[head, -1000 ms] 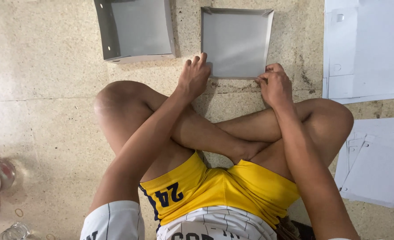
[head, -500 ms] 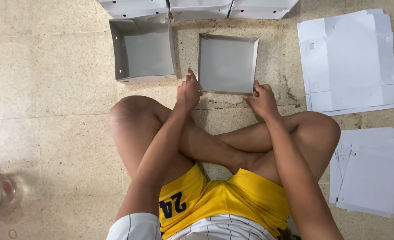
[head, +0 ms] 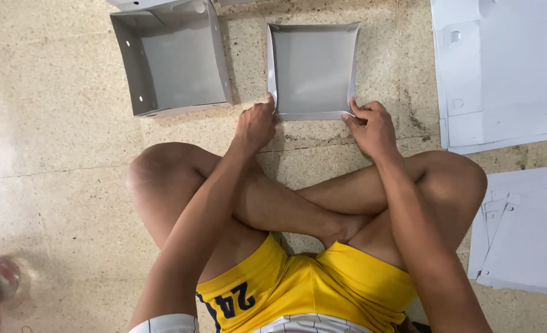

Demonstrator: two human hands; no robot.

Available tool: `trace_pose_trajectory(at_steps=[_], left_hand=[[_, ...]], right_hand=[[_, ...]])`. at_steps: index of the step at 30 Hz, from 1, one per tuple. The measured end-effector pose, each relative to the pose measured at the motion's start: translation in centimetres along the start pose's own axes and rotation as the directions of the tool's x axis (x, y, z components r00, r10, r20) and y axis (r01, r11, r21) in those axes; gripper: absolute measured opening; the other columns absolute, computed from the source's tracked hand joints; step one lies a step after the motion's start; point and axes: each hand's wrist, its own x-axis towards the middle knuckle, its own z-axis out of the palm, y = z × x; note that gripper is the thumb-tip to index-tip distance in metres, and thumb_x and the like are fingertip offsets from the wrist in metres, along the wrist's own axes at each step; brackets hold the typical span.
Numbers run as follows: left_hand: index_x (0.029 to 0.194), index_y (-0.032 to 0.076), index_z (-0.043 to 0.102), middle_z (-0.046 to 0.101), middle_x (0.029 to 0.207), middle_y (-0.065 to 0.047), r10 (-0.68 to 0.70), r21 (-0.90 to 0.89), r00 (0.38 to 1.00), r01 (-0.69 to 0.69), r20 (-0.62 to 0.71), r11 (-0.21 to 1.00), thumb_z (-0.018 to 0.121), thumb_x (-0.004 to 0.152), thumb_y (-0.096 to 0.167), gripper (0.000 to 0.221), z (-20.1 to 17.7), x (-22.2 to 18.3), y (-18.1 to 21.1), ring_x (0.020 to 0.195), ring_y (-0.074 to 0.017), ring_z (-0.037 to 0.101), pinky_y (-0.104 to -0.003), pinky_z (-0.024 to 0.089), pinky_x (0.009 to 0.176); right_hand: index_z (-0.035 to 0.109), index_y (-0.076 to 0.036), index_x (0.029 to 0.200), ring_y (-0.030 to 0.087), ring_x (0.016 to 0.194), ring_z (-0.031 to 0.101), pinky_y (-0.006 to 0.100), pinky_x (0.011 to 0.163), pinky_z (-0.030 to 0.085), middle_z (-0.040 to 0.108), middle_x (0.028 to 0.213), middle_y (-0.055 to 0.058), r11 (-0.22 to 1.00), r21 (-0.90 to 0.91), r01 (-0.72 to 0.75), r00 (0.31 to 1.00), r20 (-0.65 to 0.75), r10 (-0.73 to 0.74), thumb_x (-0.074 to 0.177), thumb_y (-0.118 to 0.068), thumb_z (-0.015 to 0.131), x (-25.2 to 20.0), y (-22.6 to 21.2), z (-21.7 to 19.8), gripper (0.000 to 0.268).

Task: Assembling a cardboard box by folding a flat sheet and tucking in the flaps.

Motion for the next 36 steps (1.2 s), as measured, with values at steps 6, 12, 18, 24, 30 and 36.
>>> trace_pose_trajectory(at_steps=[6, 12, 18, 24, 30, 36], left_hand=[[0.149, -0.002, 0.041, 0.073, 0.104, -0.013, 0.026, 0.215, 1.0, -0.024, -0.009, 0.976, 0.061, 0.099, 0.025, 0.06, 0.7, 0.4, 0.1, 0.1, -0.0298, 0.074, -0.049, 0.056, 0.09], [0.151, 0.0, 0.038, 0.073, 0.111, -0.013, -0.008, 0.234, 1.0, 0.011, -0.012, 0.972, 0.065, 0.096, 0.03, 0.068, -1.2, -1.3, 1.4, 0.107, -0.0267, 0.072, -0.046, 0.054, 0.096], [0.157, -0.006, 0.02, 0.069, 0.119, -0.025, -0.091, 0.078, 0.996, 0.092, -0.008, 0.993, 0.069, 0.095, 0.034, 0.089, -3.7, -4.6, 2.5, 0.115, -0.039, 0.068, -0.055, 0.048, 0.104], [0.156, 0.004, 0.031, 0.072, 0.109, -0.02, -0.017, 0.144, 1.0, 0.018, -0.007, 0.989, 0.066, 0.096, 0.03, 0.074, -0.6, -1.6, 0.5, 0.105, -0.0362, 0.072, -0.053, 0.052, 0.096], [0.154, 0.003, 0.036, 0.075, 0.104, -0.018, -0.001, 0.209, 1.0, 0.007, -0.027, 0.978, 0.058, 0.1, 0.024, 0.062, 1.3, 0.3, 0.2, 0.097, -0.0311, 0.075, -0.05, 0.054, 0.093], [0.151, 0.002, 0.042, 0.075, 0.097, -0.014, 0.046, 0.296, 0.998, -0.031, -0.045, 0.955, 0.054, 0.101, 0.02, 0.055, 1.7, 0.6, 0.2, 0.09, -0.0251, 0.076, -0.046, 0.057, 0.088]], right_hand=[[0.071, -0.012, 0.128, 0.031, 0.084, 0.069, 0.04, 0.068, 0.059, 0.063, 0.103, 0.017, 0.989, -0.15, -0.006, 1.0, 0.007, 0.007, 0.1, -0.032, 0.073, -0.2, -1.7, -0.5, 0.034], [0.057, -0.006, 0.144, 0.033, 0.101, 0.066, 0.043, 0.081, 0.058, 0.06, 0.109, 0.019, 0.997, -0.015, -0.079, 0.997, 0.01, 0.079, 0.101, -0.027, 0.069, -1.4, -3.7, -1.5, 0.049], [0.029, 0.003, 0.158, 0.036, 0.113, 0.06, 0.046, 0.097, 0.054, 0.055, 0.12, 0.024, 0.987, 0.048, -0.154, 0.987, 0.056, 0.151, 0.095, -0.027, 0.076, -2.0, -3.8, -1.9, 0.083], [0.043, -0.006, 0.154, 0.038, 0.107, 0.059, 0.051, 0.091, 0.054, 0.053, 0.113, 0.022, 0.994, 0.043, -0.1, 0.992, 0.081, 0.097, 0.103, -0.031, 0.067, -1.2, -1.6, -1.1, 0.061], [0.056, -0.016, 0.147, 0.031, 0.096, 0.063, 0.044, 0.083, 0.056, 0.056, 0.109, 0.017, 0.993, -0.081, -0.083, 0.993, 0.075, 0.089, 0.103, -0.038, 0.067, 0.0, -0.5, -0.2, 0.051], [0.056, -0.02, 0.147, 0.032, 0.096, 0.064, 0.045, 0.08, 0.054, 0.056, 0.113, 0.018, 0.98, -0.156, -0.127, 0.983, 0.111, 0.145, 0.104, -0.043, 0.062, 0.1, -2.8, -0.9, 0.049]])
